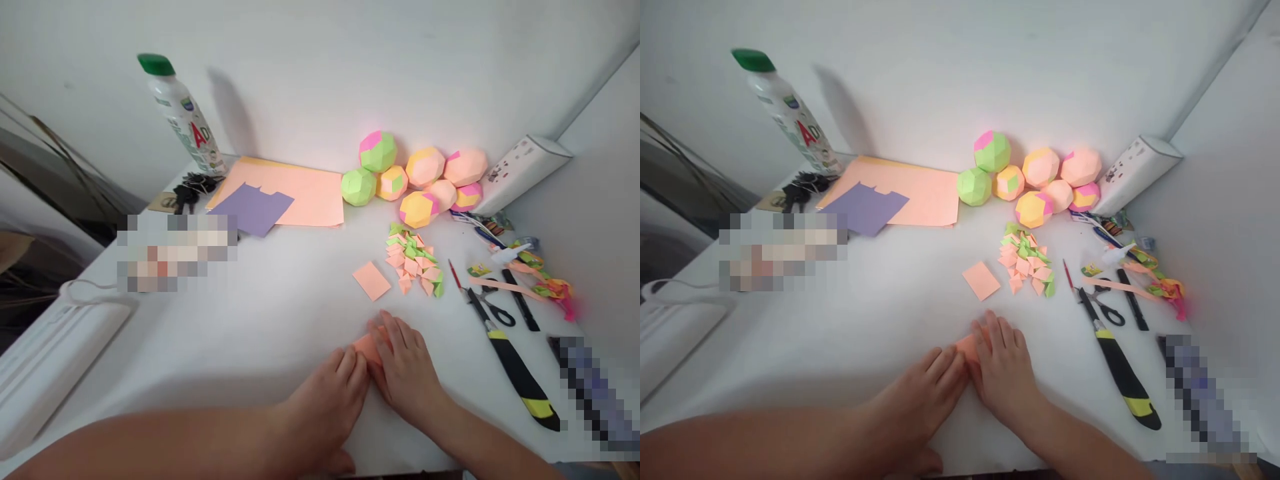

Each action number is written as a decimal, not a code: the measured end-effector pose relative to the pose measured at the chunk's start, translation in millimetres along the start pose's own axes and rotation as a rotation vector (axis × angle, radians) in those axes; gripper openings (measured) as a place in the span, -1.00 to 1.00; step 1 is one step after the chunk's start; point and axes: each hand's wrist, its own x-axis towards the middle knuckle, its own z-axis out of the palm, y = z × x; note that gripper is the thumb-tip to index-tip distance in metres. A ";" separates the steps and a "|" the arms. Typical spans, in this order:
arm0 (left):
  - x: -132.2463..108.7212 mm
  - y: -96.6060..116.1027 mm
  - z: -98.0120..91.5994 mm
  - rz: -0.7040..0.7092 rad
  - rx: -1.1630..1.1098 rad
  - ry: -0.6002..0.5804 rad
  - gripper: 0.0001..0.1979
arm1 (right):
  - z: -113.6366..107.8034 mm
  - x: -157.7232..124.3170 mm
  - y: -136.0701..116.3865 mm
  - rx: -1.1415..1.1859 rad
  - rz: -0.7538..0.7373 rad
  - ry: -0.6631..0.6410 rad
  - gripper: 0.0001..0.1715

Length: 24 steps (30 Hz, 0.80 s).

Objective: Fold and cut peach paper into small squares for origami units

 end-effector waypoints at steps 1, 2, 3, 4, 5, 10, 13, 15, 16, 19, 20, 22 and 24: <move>-0.3 0.1 -1.1 0.004 0.007 -0.003 -0.06 | 1.6 -2.0 0.0 -0.032 0.015 -0.003 -0.49; -0.6 0.3 -2.3 0.002 0.015 -0.007 -0.05 | 3.3 -3.9 0.7 -0.054 0.037 -0.008 -0.48; -0.9 0.7 -3.6 -0.002 0.023 -0.013 -0.04 | 5.0 -5.6 2.3 -0.073 0.062 -0.008 -0.48; -1.1 0.9 -5.1 -0.008 0.030 -0.019 -0.04 | 6.4 -7.1 4.7 -0.092 0.088 -0.005 -0.48; -1.1 1.1 -6.8 -0.013 0.036 -0.027 -0.05 | 7.6 -8.3 8.0 -0.109 0.114 0.004 -0.49; 2.1 -2.0 -10.1 -0.018 0.000 -0.053 -0.16 | 3.8 -9.9 31.7 -0.047 0.177 0.164 -0.53; 6.5 -8.2 -1.4 -0.021 -0.043 0.042 -0.46 | -5.3 -7.9 43.2 0.099 0.038 0.239 -0.60; 10.3 -13.8 7.7 -0.023 -0.055 0.143 -0.63 | -9.9 -6.0 45.3 0.205 -0.170 0.215 -0.74; 12.4 -16.6 12.4 -0.017 -0.063 0.197 -0.68 | -10.8 -5.0 44.6 0.255 -0.265 0.199 -0.81; 18.1 -23.7 24.0 -0.008 -0.065 0.281 -0.78 | -8.2 -3.0 38.7 0.329 -0.405 0.174 -0.88; 19.7 -25.1 27.1 -0.010 -0.067 0.302 -0.79 | -6.5 -2.8 36.6 0.320 -0.410 0.178 -0.86; 22.5 -26.6 32.3 -0.018 -0.079 0.355 -0.79 | -3.3 -3.2 33.5 0.308 -0.421 0.185 -0.82; 25.0 -27.0 37.0 -0.031 -0.106 0.417 -0.80 | -1.5 -3.8 32.5 0.292 -0.427 0.194 -0.80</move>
